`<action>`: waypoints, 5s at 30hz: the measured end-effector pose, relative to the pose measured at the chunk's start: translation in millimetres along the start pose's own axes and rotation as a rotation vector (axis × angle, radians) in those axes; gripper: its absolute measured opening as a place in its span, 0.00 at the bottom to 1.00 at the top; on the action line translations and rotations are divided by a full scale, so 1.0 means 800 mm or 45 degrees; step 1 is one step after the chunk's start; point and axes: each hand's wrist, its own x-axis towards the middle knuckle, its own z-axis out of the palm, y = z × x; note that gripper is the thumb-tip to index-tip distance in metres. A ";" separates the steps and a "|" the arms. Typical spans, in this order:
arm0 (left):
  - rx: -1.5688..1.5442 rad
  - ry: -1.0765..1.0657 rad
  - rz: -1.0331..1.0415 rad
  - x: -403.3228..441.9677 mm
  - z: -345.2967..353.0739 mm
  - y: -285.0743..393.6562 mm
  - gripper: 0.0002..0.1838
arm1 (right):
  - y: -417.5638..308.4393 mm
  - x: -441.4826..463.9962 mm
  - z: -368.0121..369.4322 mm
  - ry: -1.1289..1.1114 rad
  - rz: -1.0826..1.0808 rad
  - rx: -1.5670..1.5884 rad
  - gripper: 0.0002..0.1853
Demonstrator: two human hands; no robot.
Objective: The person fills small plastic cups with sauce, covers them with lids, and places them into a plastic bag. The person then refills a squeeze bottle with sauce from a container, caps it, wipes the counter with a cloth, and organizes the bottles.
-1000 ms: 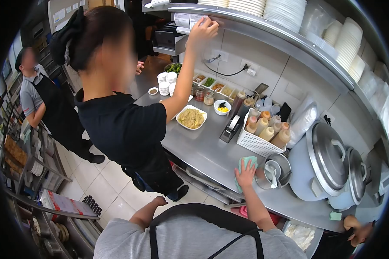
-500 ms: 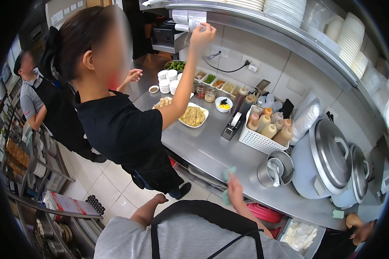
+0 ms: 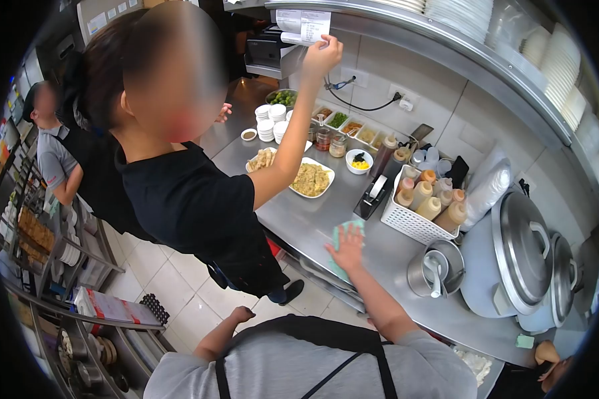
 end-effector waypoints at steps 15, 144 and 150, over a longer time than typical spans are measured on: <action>-0.022 -0.019 0.305 0.021 -0.026 0.051 0.23 | -0.062 -0.045 -0.027 -0.168 -0.621 0.065 0.38; -1.893 -0.110 0.289 -0.070 -0.278 0.443 0.28 | 0.225 -0.189 -0.114 -0.015 0.053 0.140 0.25; -1.814 -0.403 0.400 0.000 -0.249 0.513 0.33 | 0.310 -0.340 -0.146 0.188 0.510 0.036 0.26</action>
